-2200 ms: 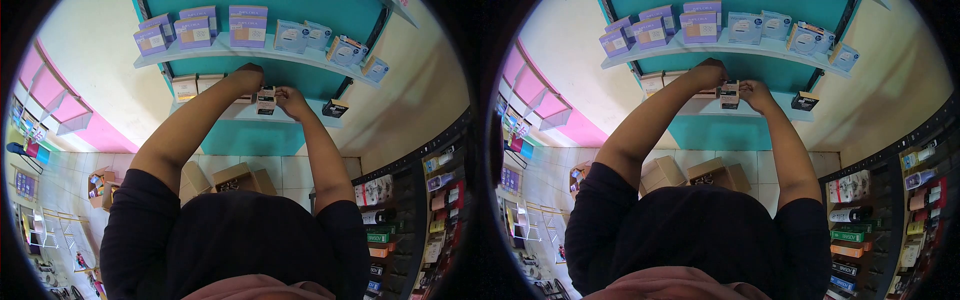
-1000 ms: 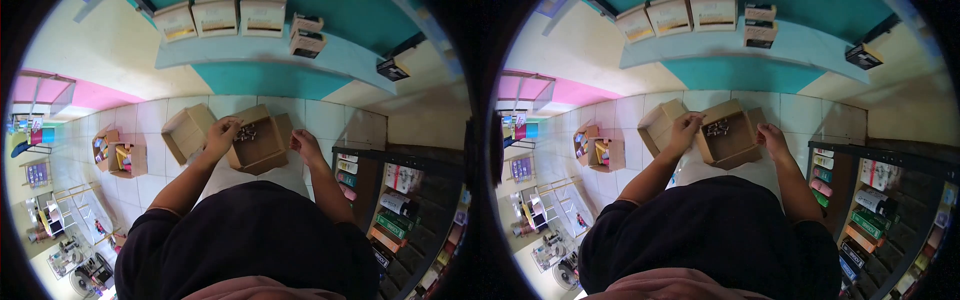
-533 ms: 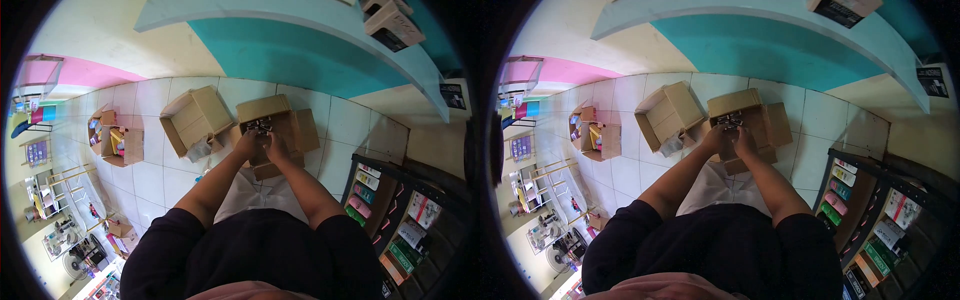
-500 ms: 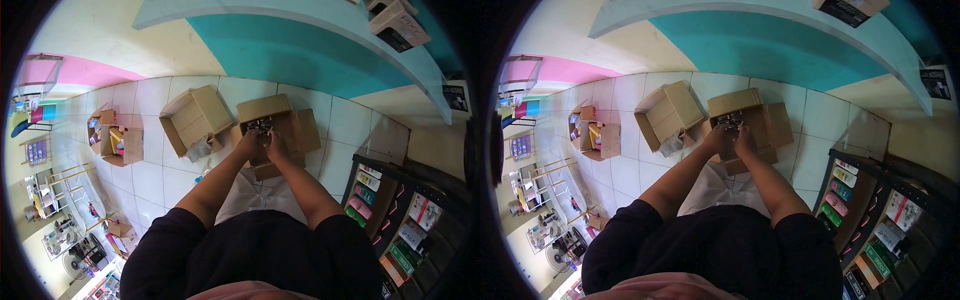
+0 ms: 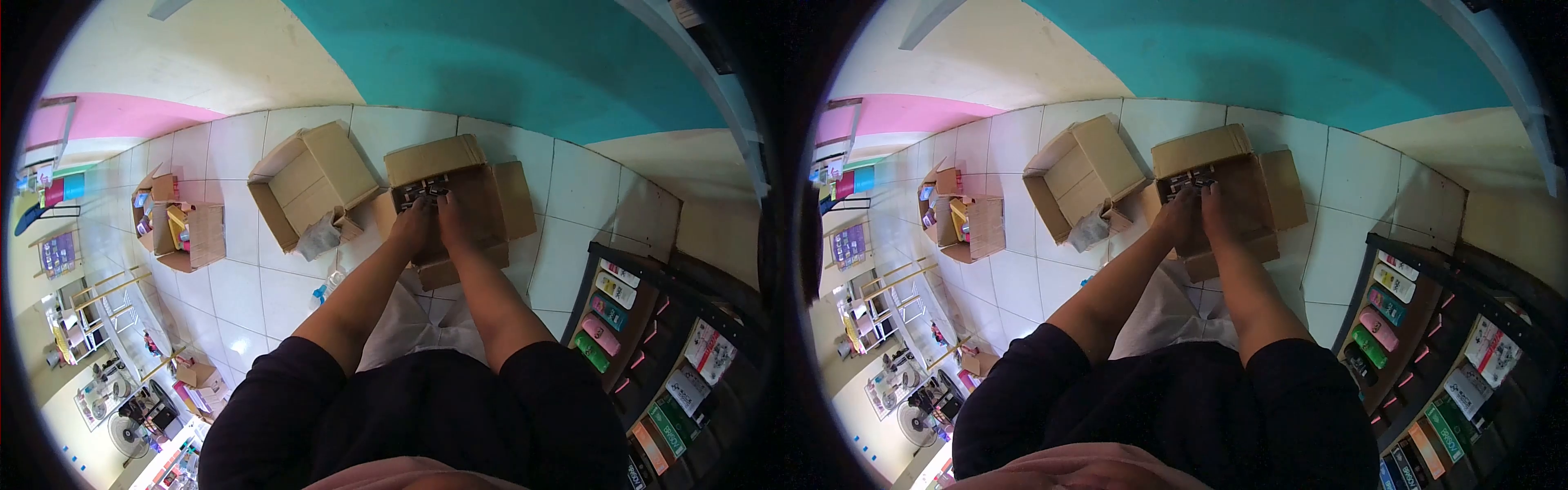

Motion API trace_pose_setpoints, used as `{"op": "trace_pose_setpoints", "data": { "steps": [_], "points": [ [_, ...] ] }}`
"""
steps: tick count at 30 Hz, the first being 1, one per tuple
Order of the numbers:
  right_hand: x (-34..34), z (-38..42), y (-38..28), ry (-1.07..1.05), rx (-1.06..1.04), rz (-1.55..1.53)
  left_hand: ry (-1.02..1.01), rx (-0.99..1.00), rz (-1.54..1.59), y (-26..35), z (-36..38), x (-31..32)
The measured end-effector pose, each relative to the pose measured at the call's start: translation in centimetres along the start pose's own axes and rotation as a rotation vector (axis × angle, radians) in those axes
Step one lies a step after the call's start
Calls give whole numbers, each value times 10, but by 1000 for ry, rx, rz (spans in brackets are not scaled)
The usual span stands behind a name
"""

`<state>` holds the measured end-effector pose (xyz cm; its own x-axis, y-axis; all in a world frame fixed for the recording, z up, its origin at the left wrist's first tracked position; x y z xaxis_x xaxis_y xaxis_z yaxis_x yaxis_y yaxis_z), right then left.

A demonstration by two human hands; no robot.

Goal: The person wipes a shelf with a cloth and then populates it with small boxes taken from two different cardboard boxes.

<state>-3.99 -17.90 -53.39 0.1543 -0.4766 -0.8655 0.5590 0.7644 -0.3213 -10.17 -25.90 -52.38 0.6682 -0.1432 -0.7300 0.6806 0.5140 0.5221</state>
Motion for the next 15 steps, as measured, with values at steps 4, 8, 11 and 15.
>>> {"op": "trace_pose_setpoints", "data": {
  "steps": [4, 8, 11, 15],
  "points": [
    [11, -6, 2, -29, -48, 49, -23, -67, 76, 4, 7, -14],
    [-6, 0, -4, -24, -34, 88, -47, -46, 37, -1, 4, -9],
    [-10, -1, 5, -41, 21, 33, 30, 21, 105, -1, -4, -19],
    [-7, 4, 7, 95, -42, -31, -38, -49, 56, -8, -13, -18]
  ]
}}
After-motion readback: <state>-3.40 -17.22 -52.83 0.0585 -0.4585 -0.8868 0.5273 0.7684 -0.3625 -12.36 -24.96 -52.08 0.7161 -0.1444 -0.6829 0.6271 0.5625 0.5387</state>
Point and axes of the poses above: each hand's wrist, its own z-axis away from the middle knuckle, its own x-axis out of the palm, y = z × x, the point moved 7 cm from there along -z, towards the middle knuckle, and after that the axes turned 11 degrees about -y, right-handed, at the moved point
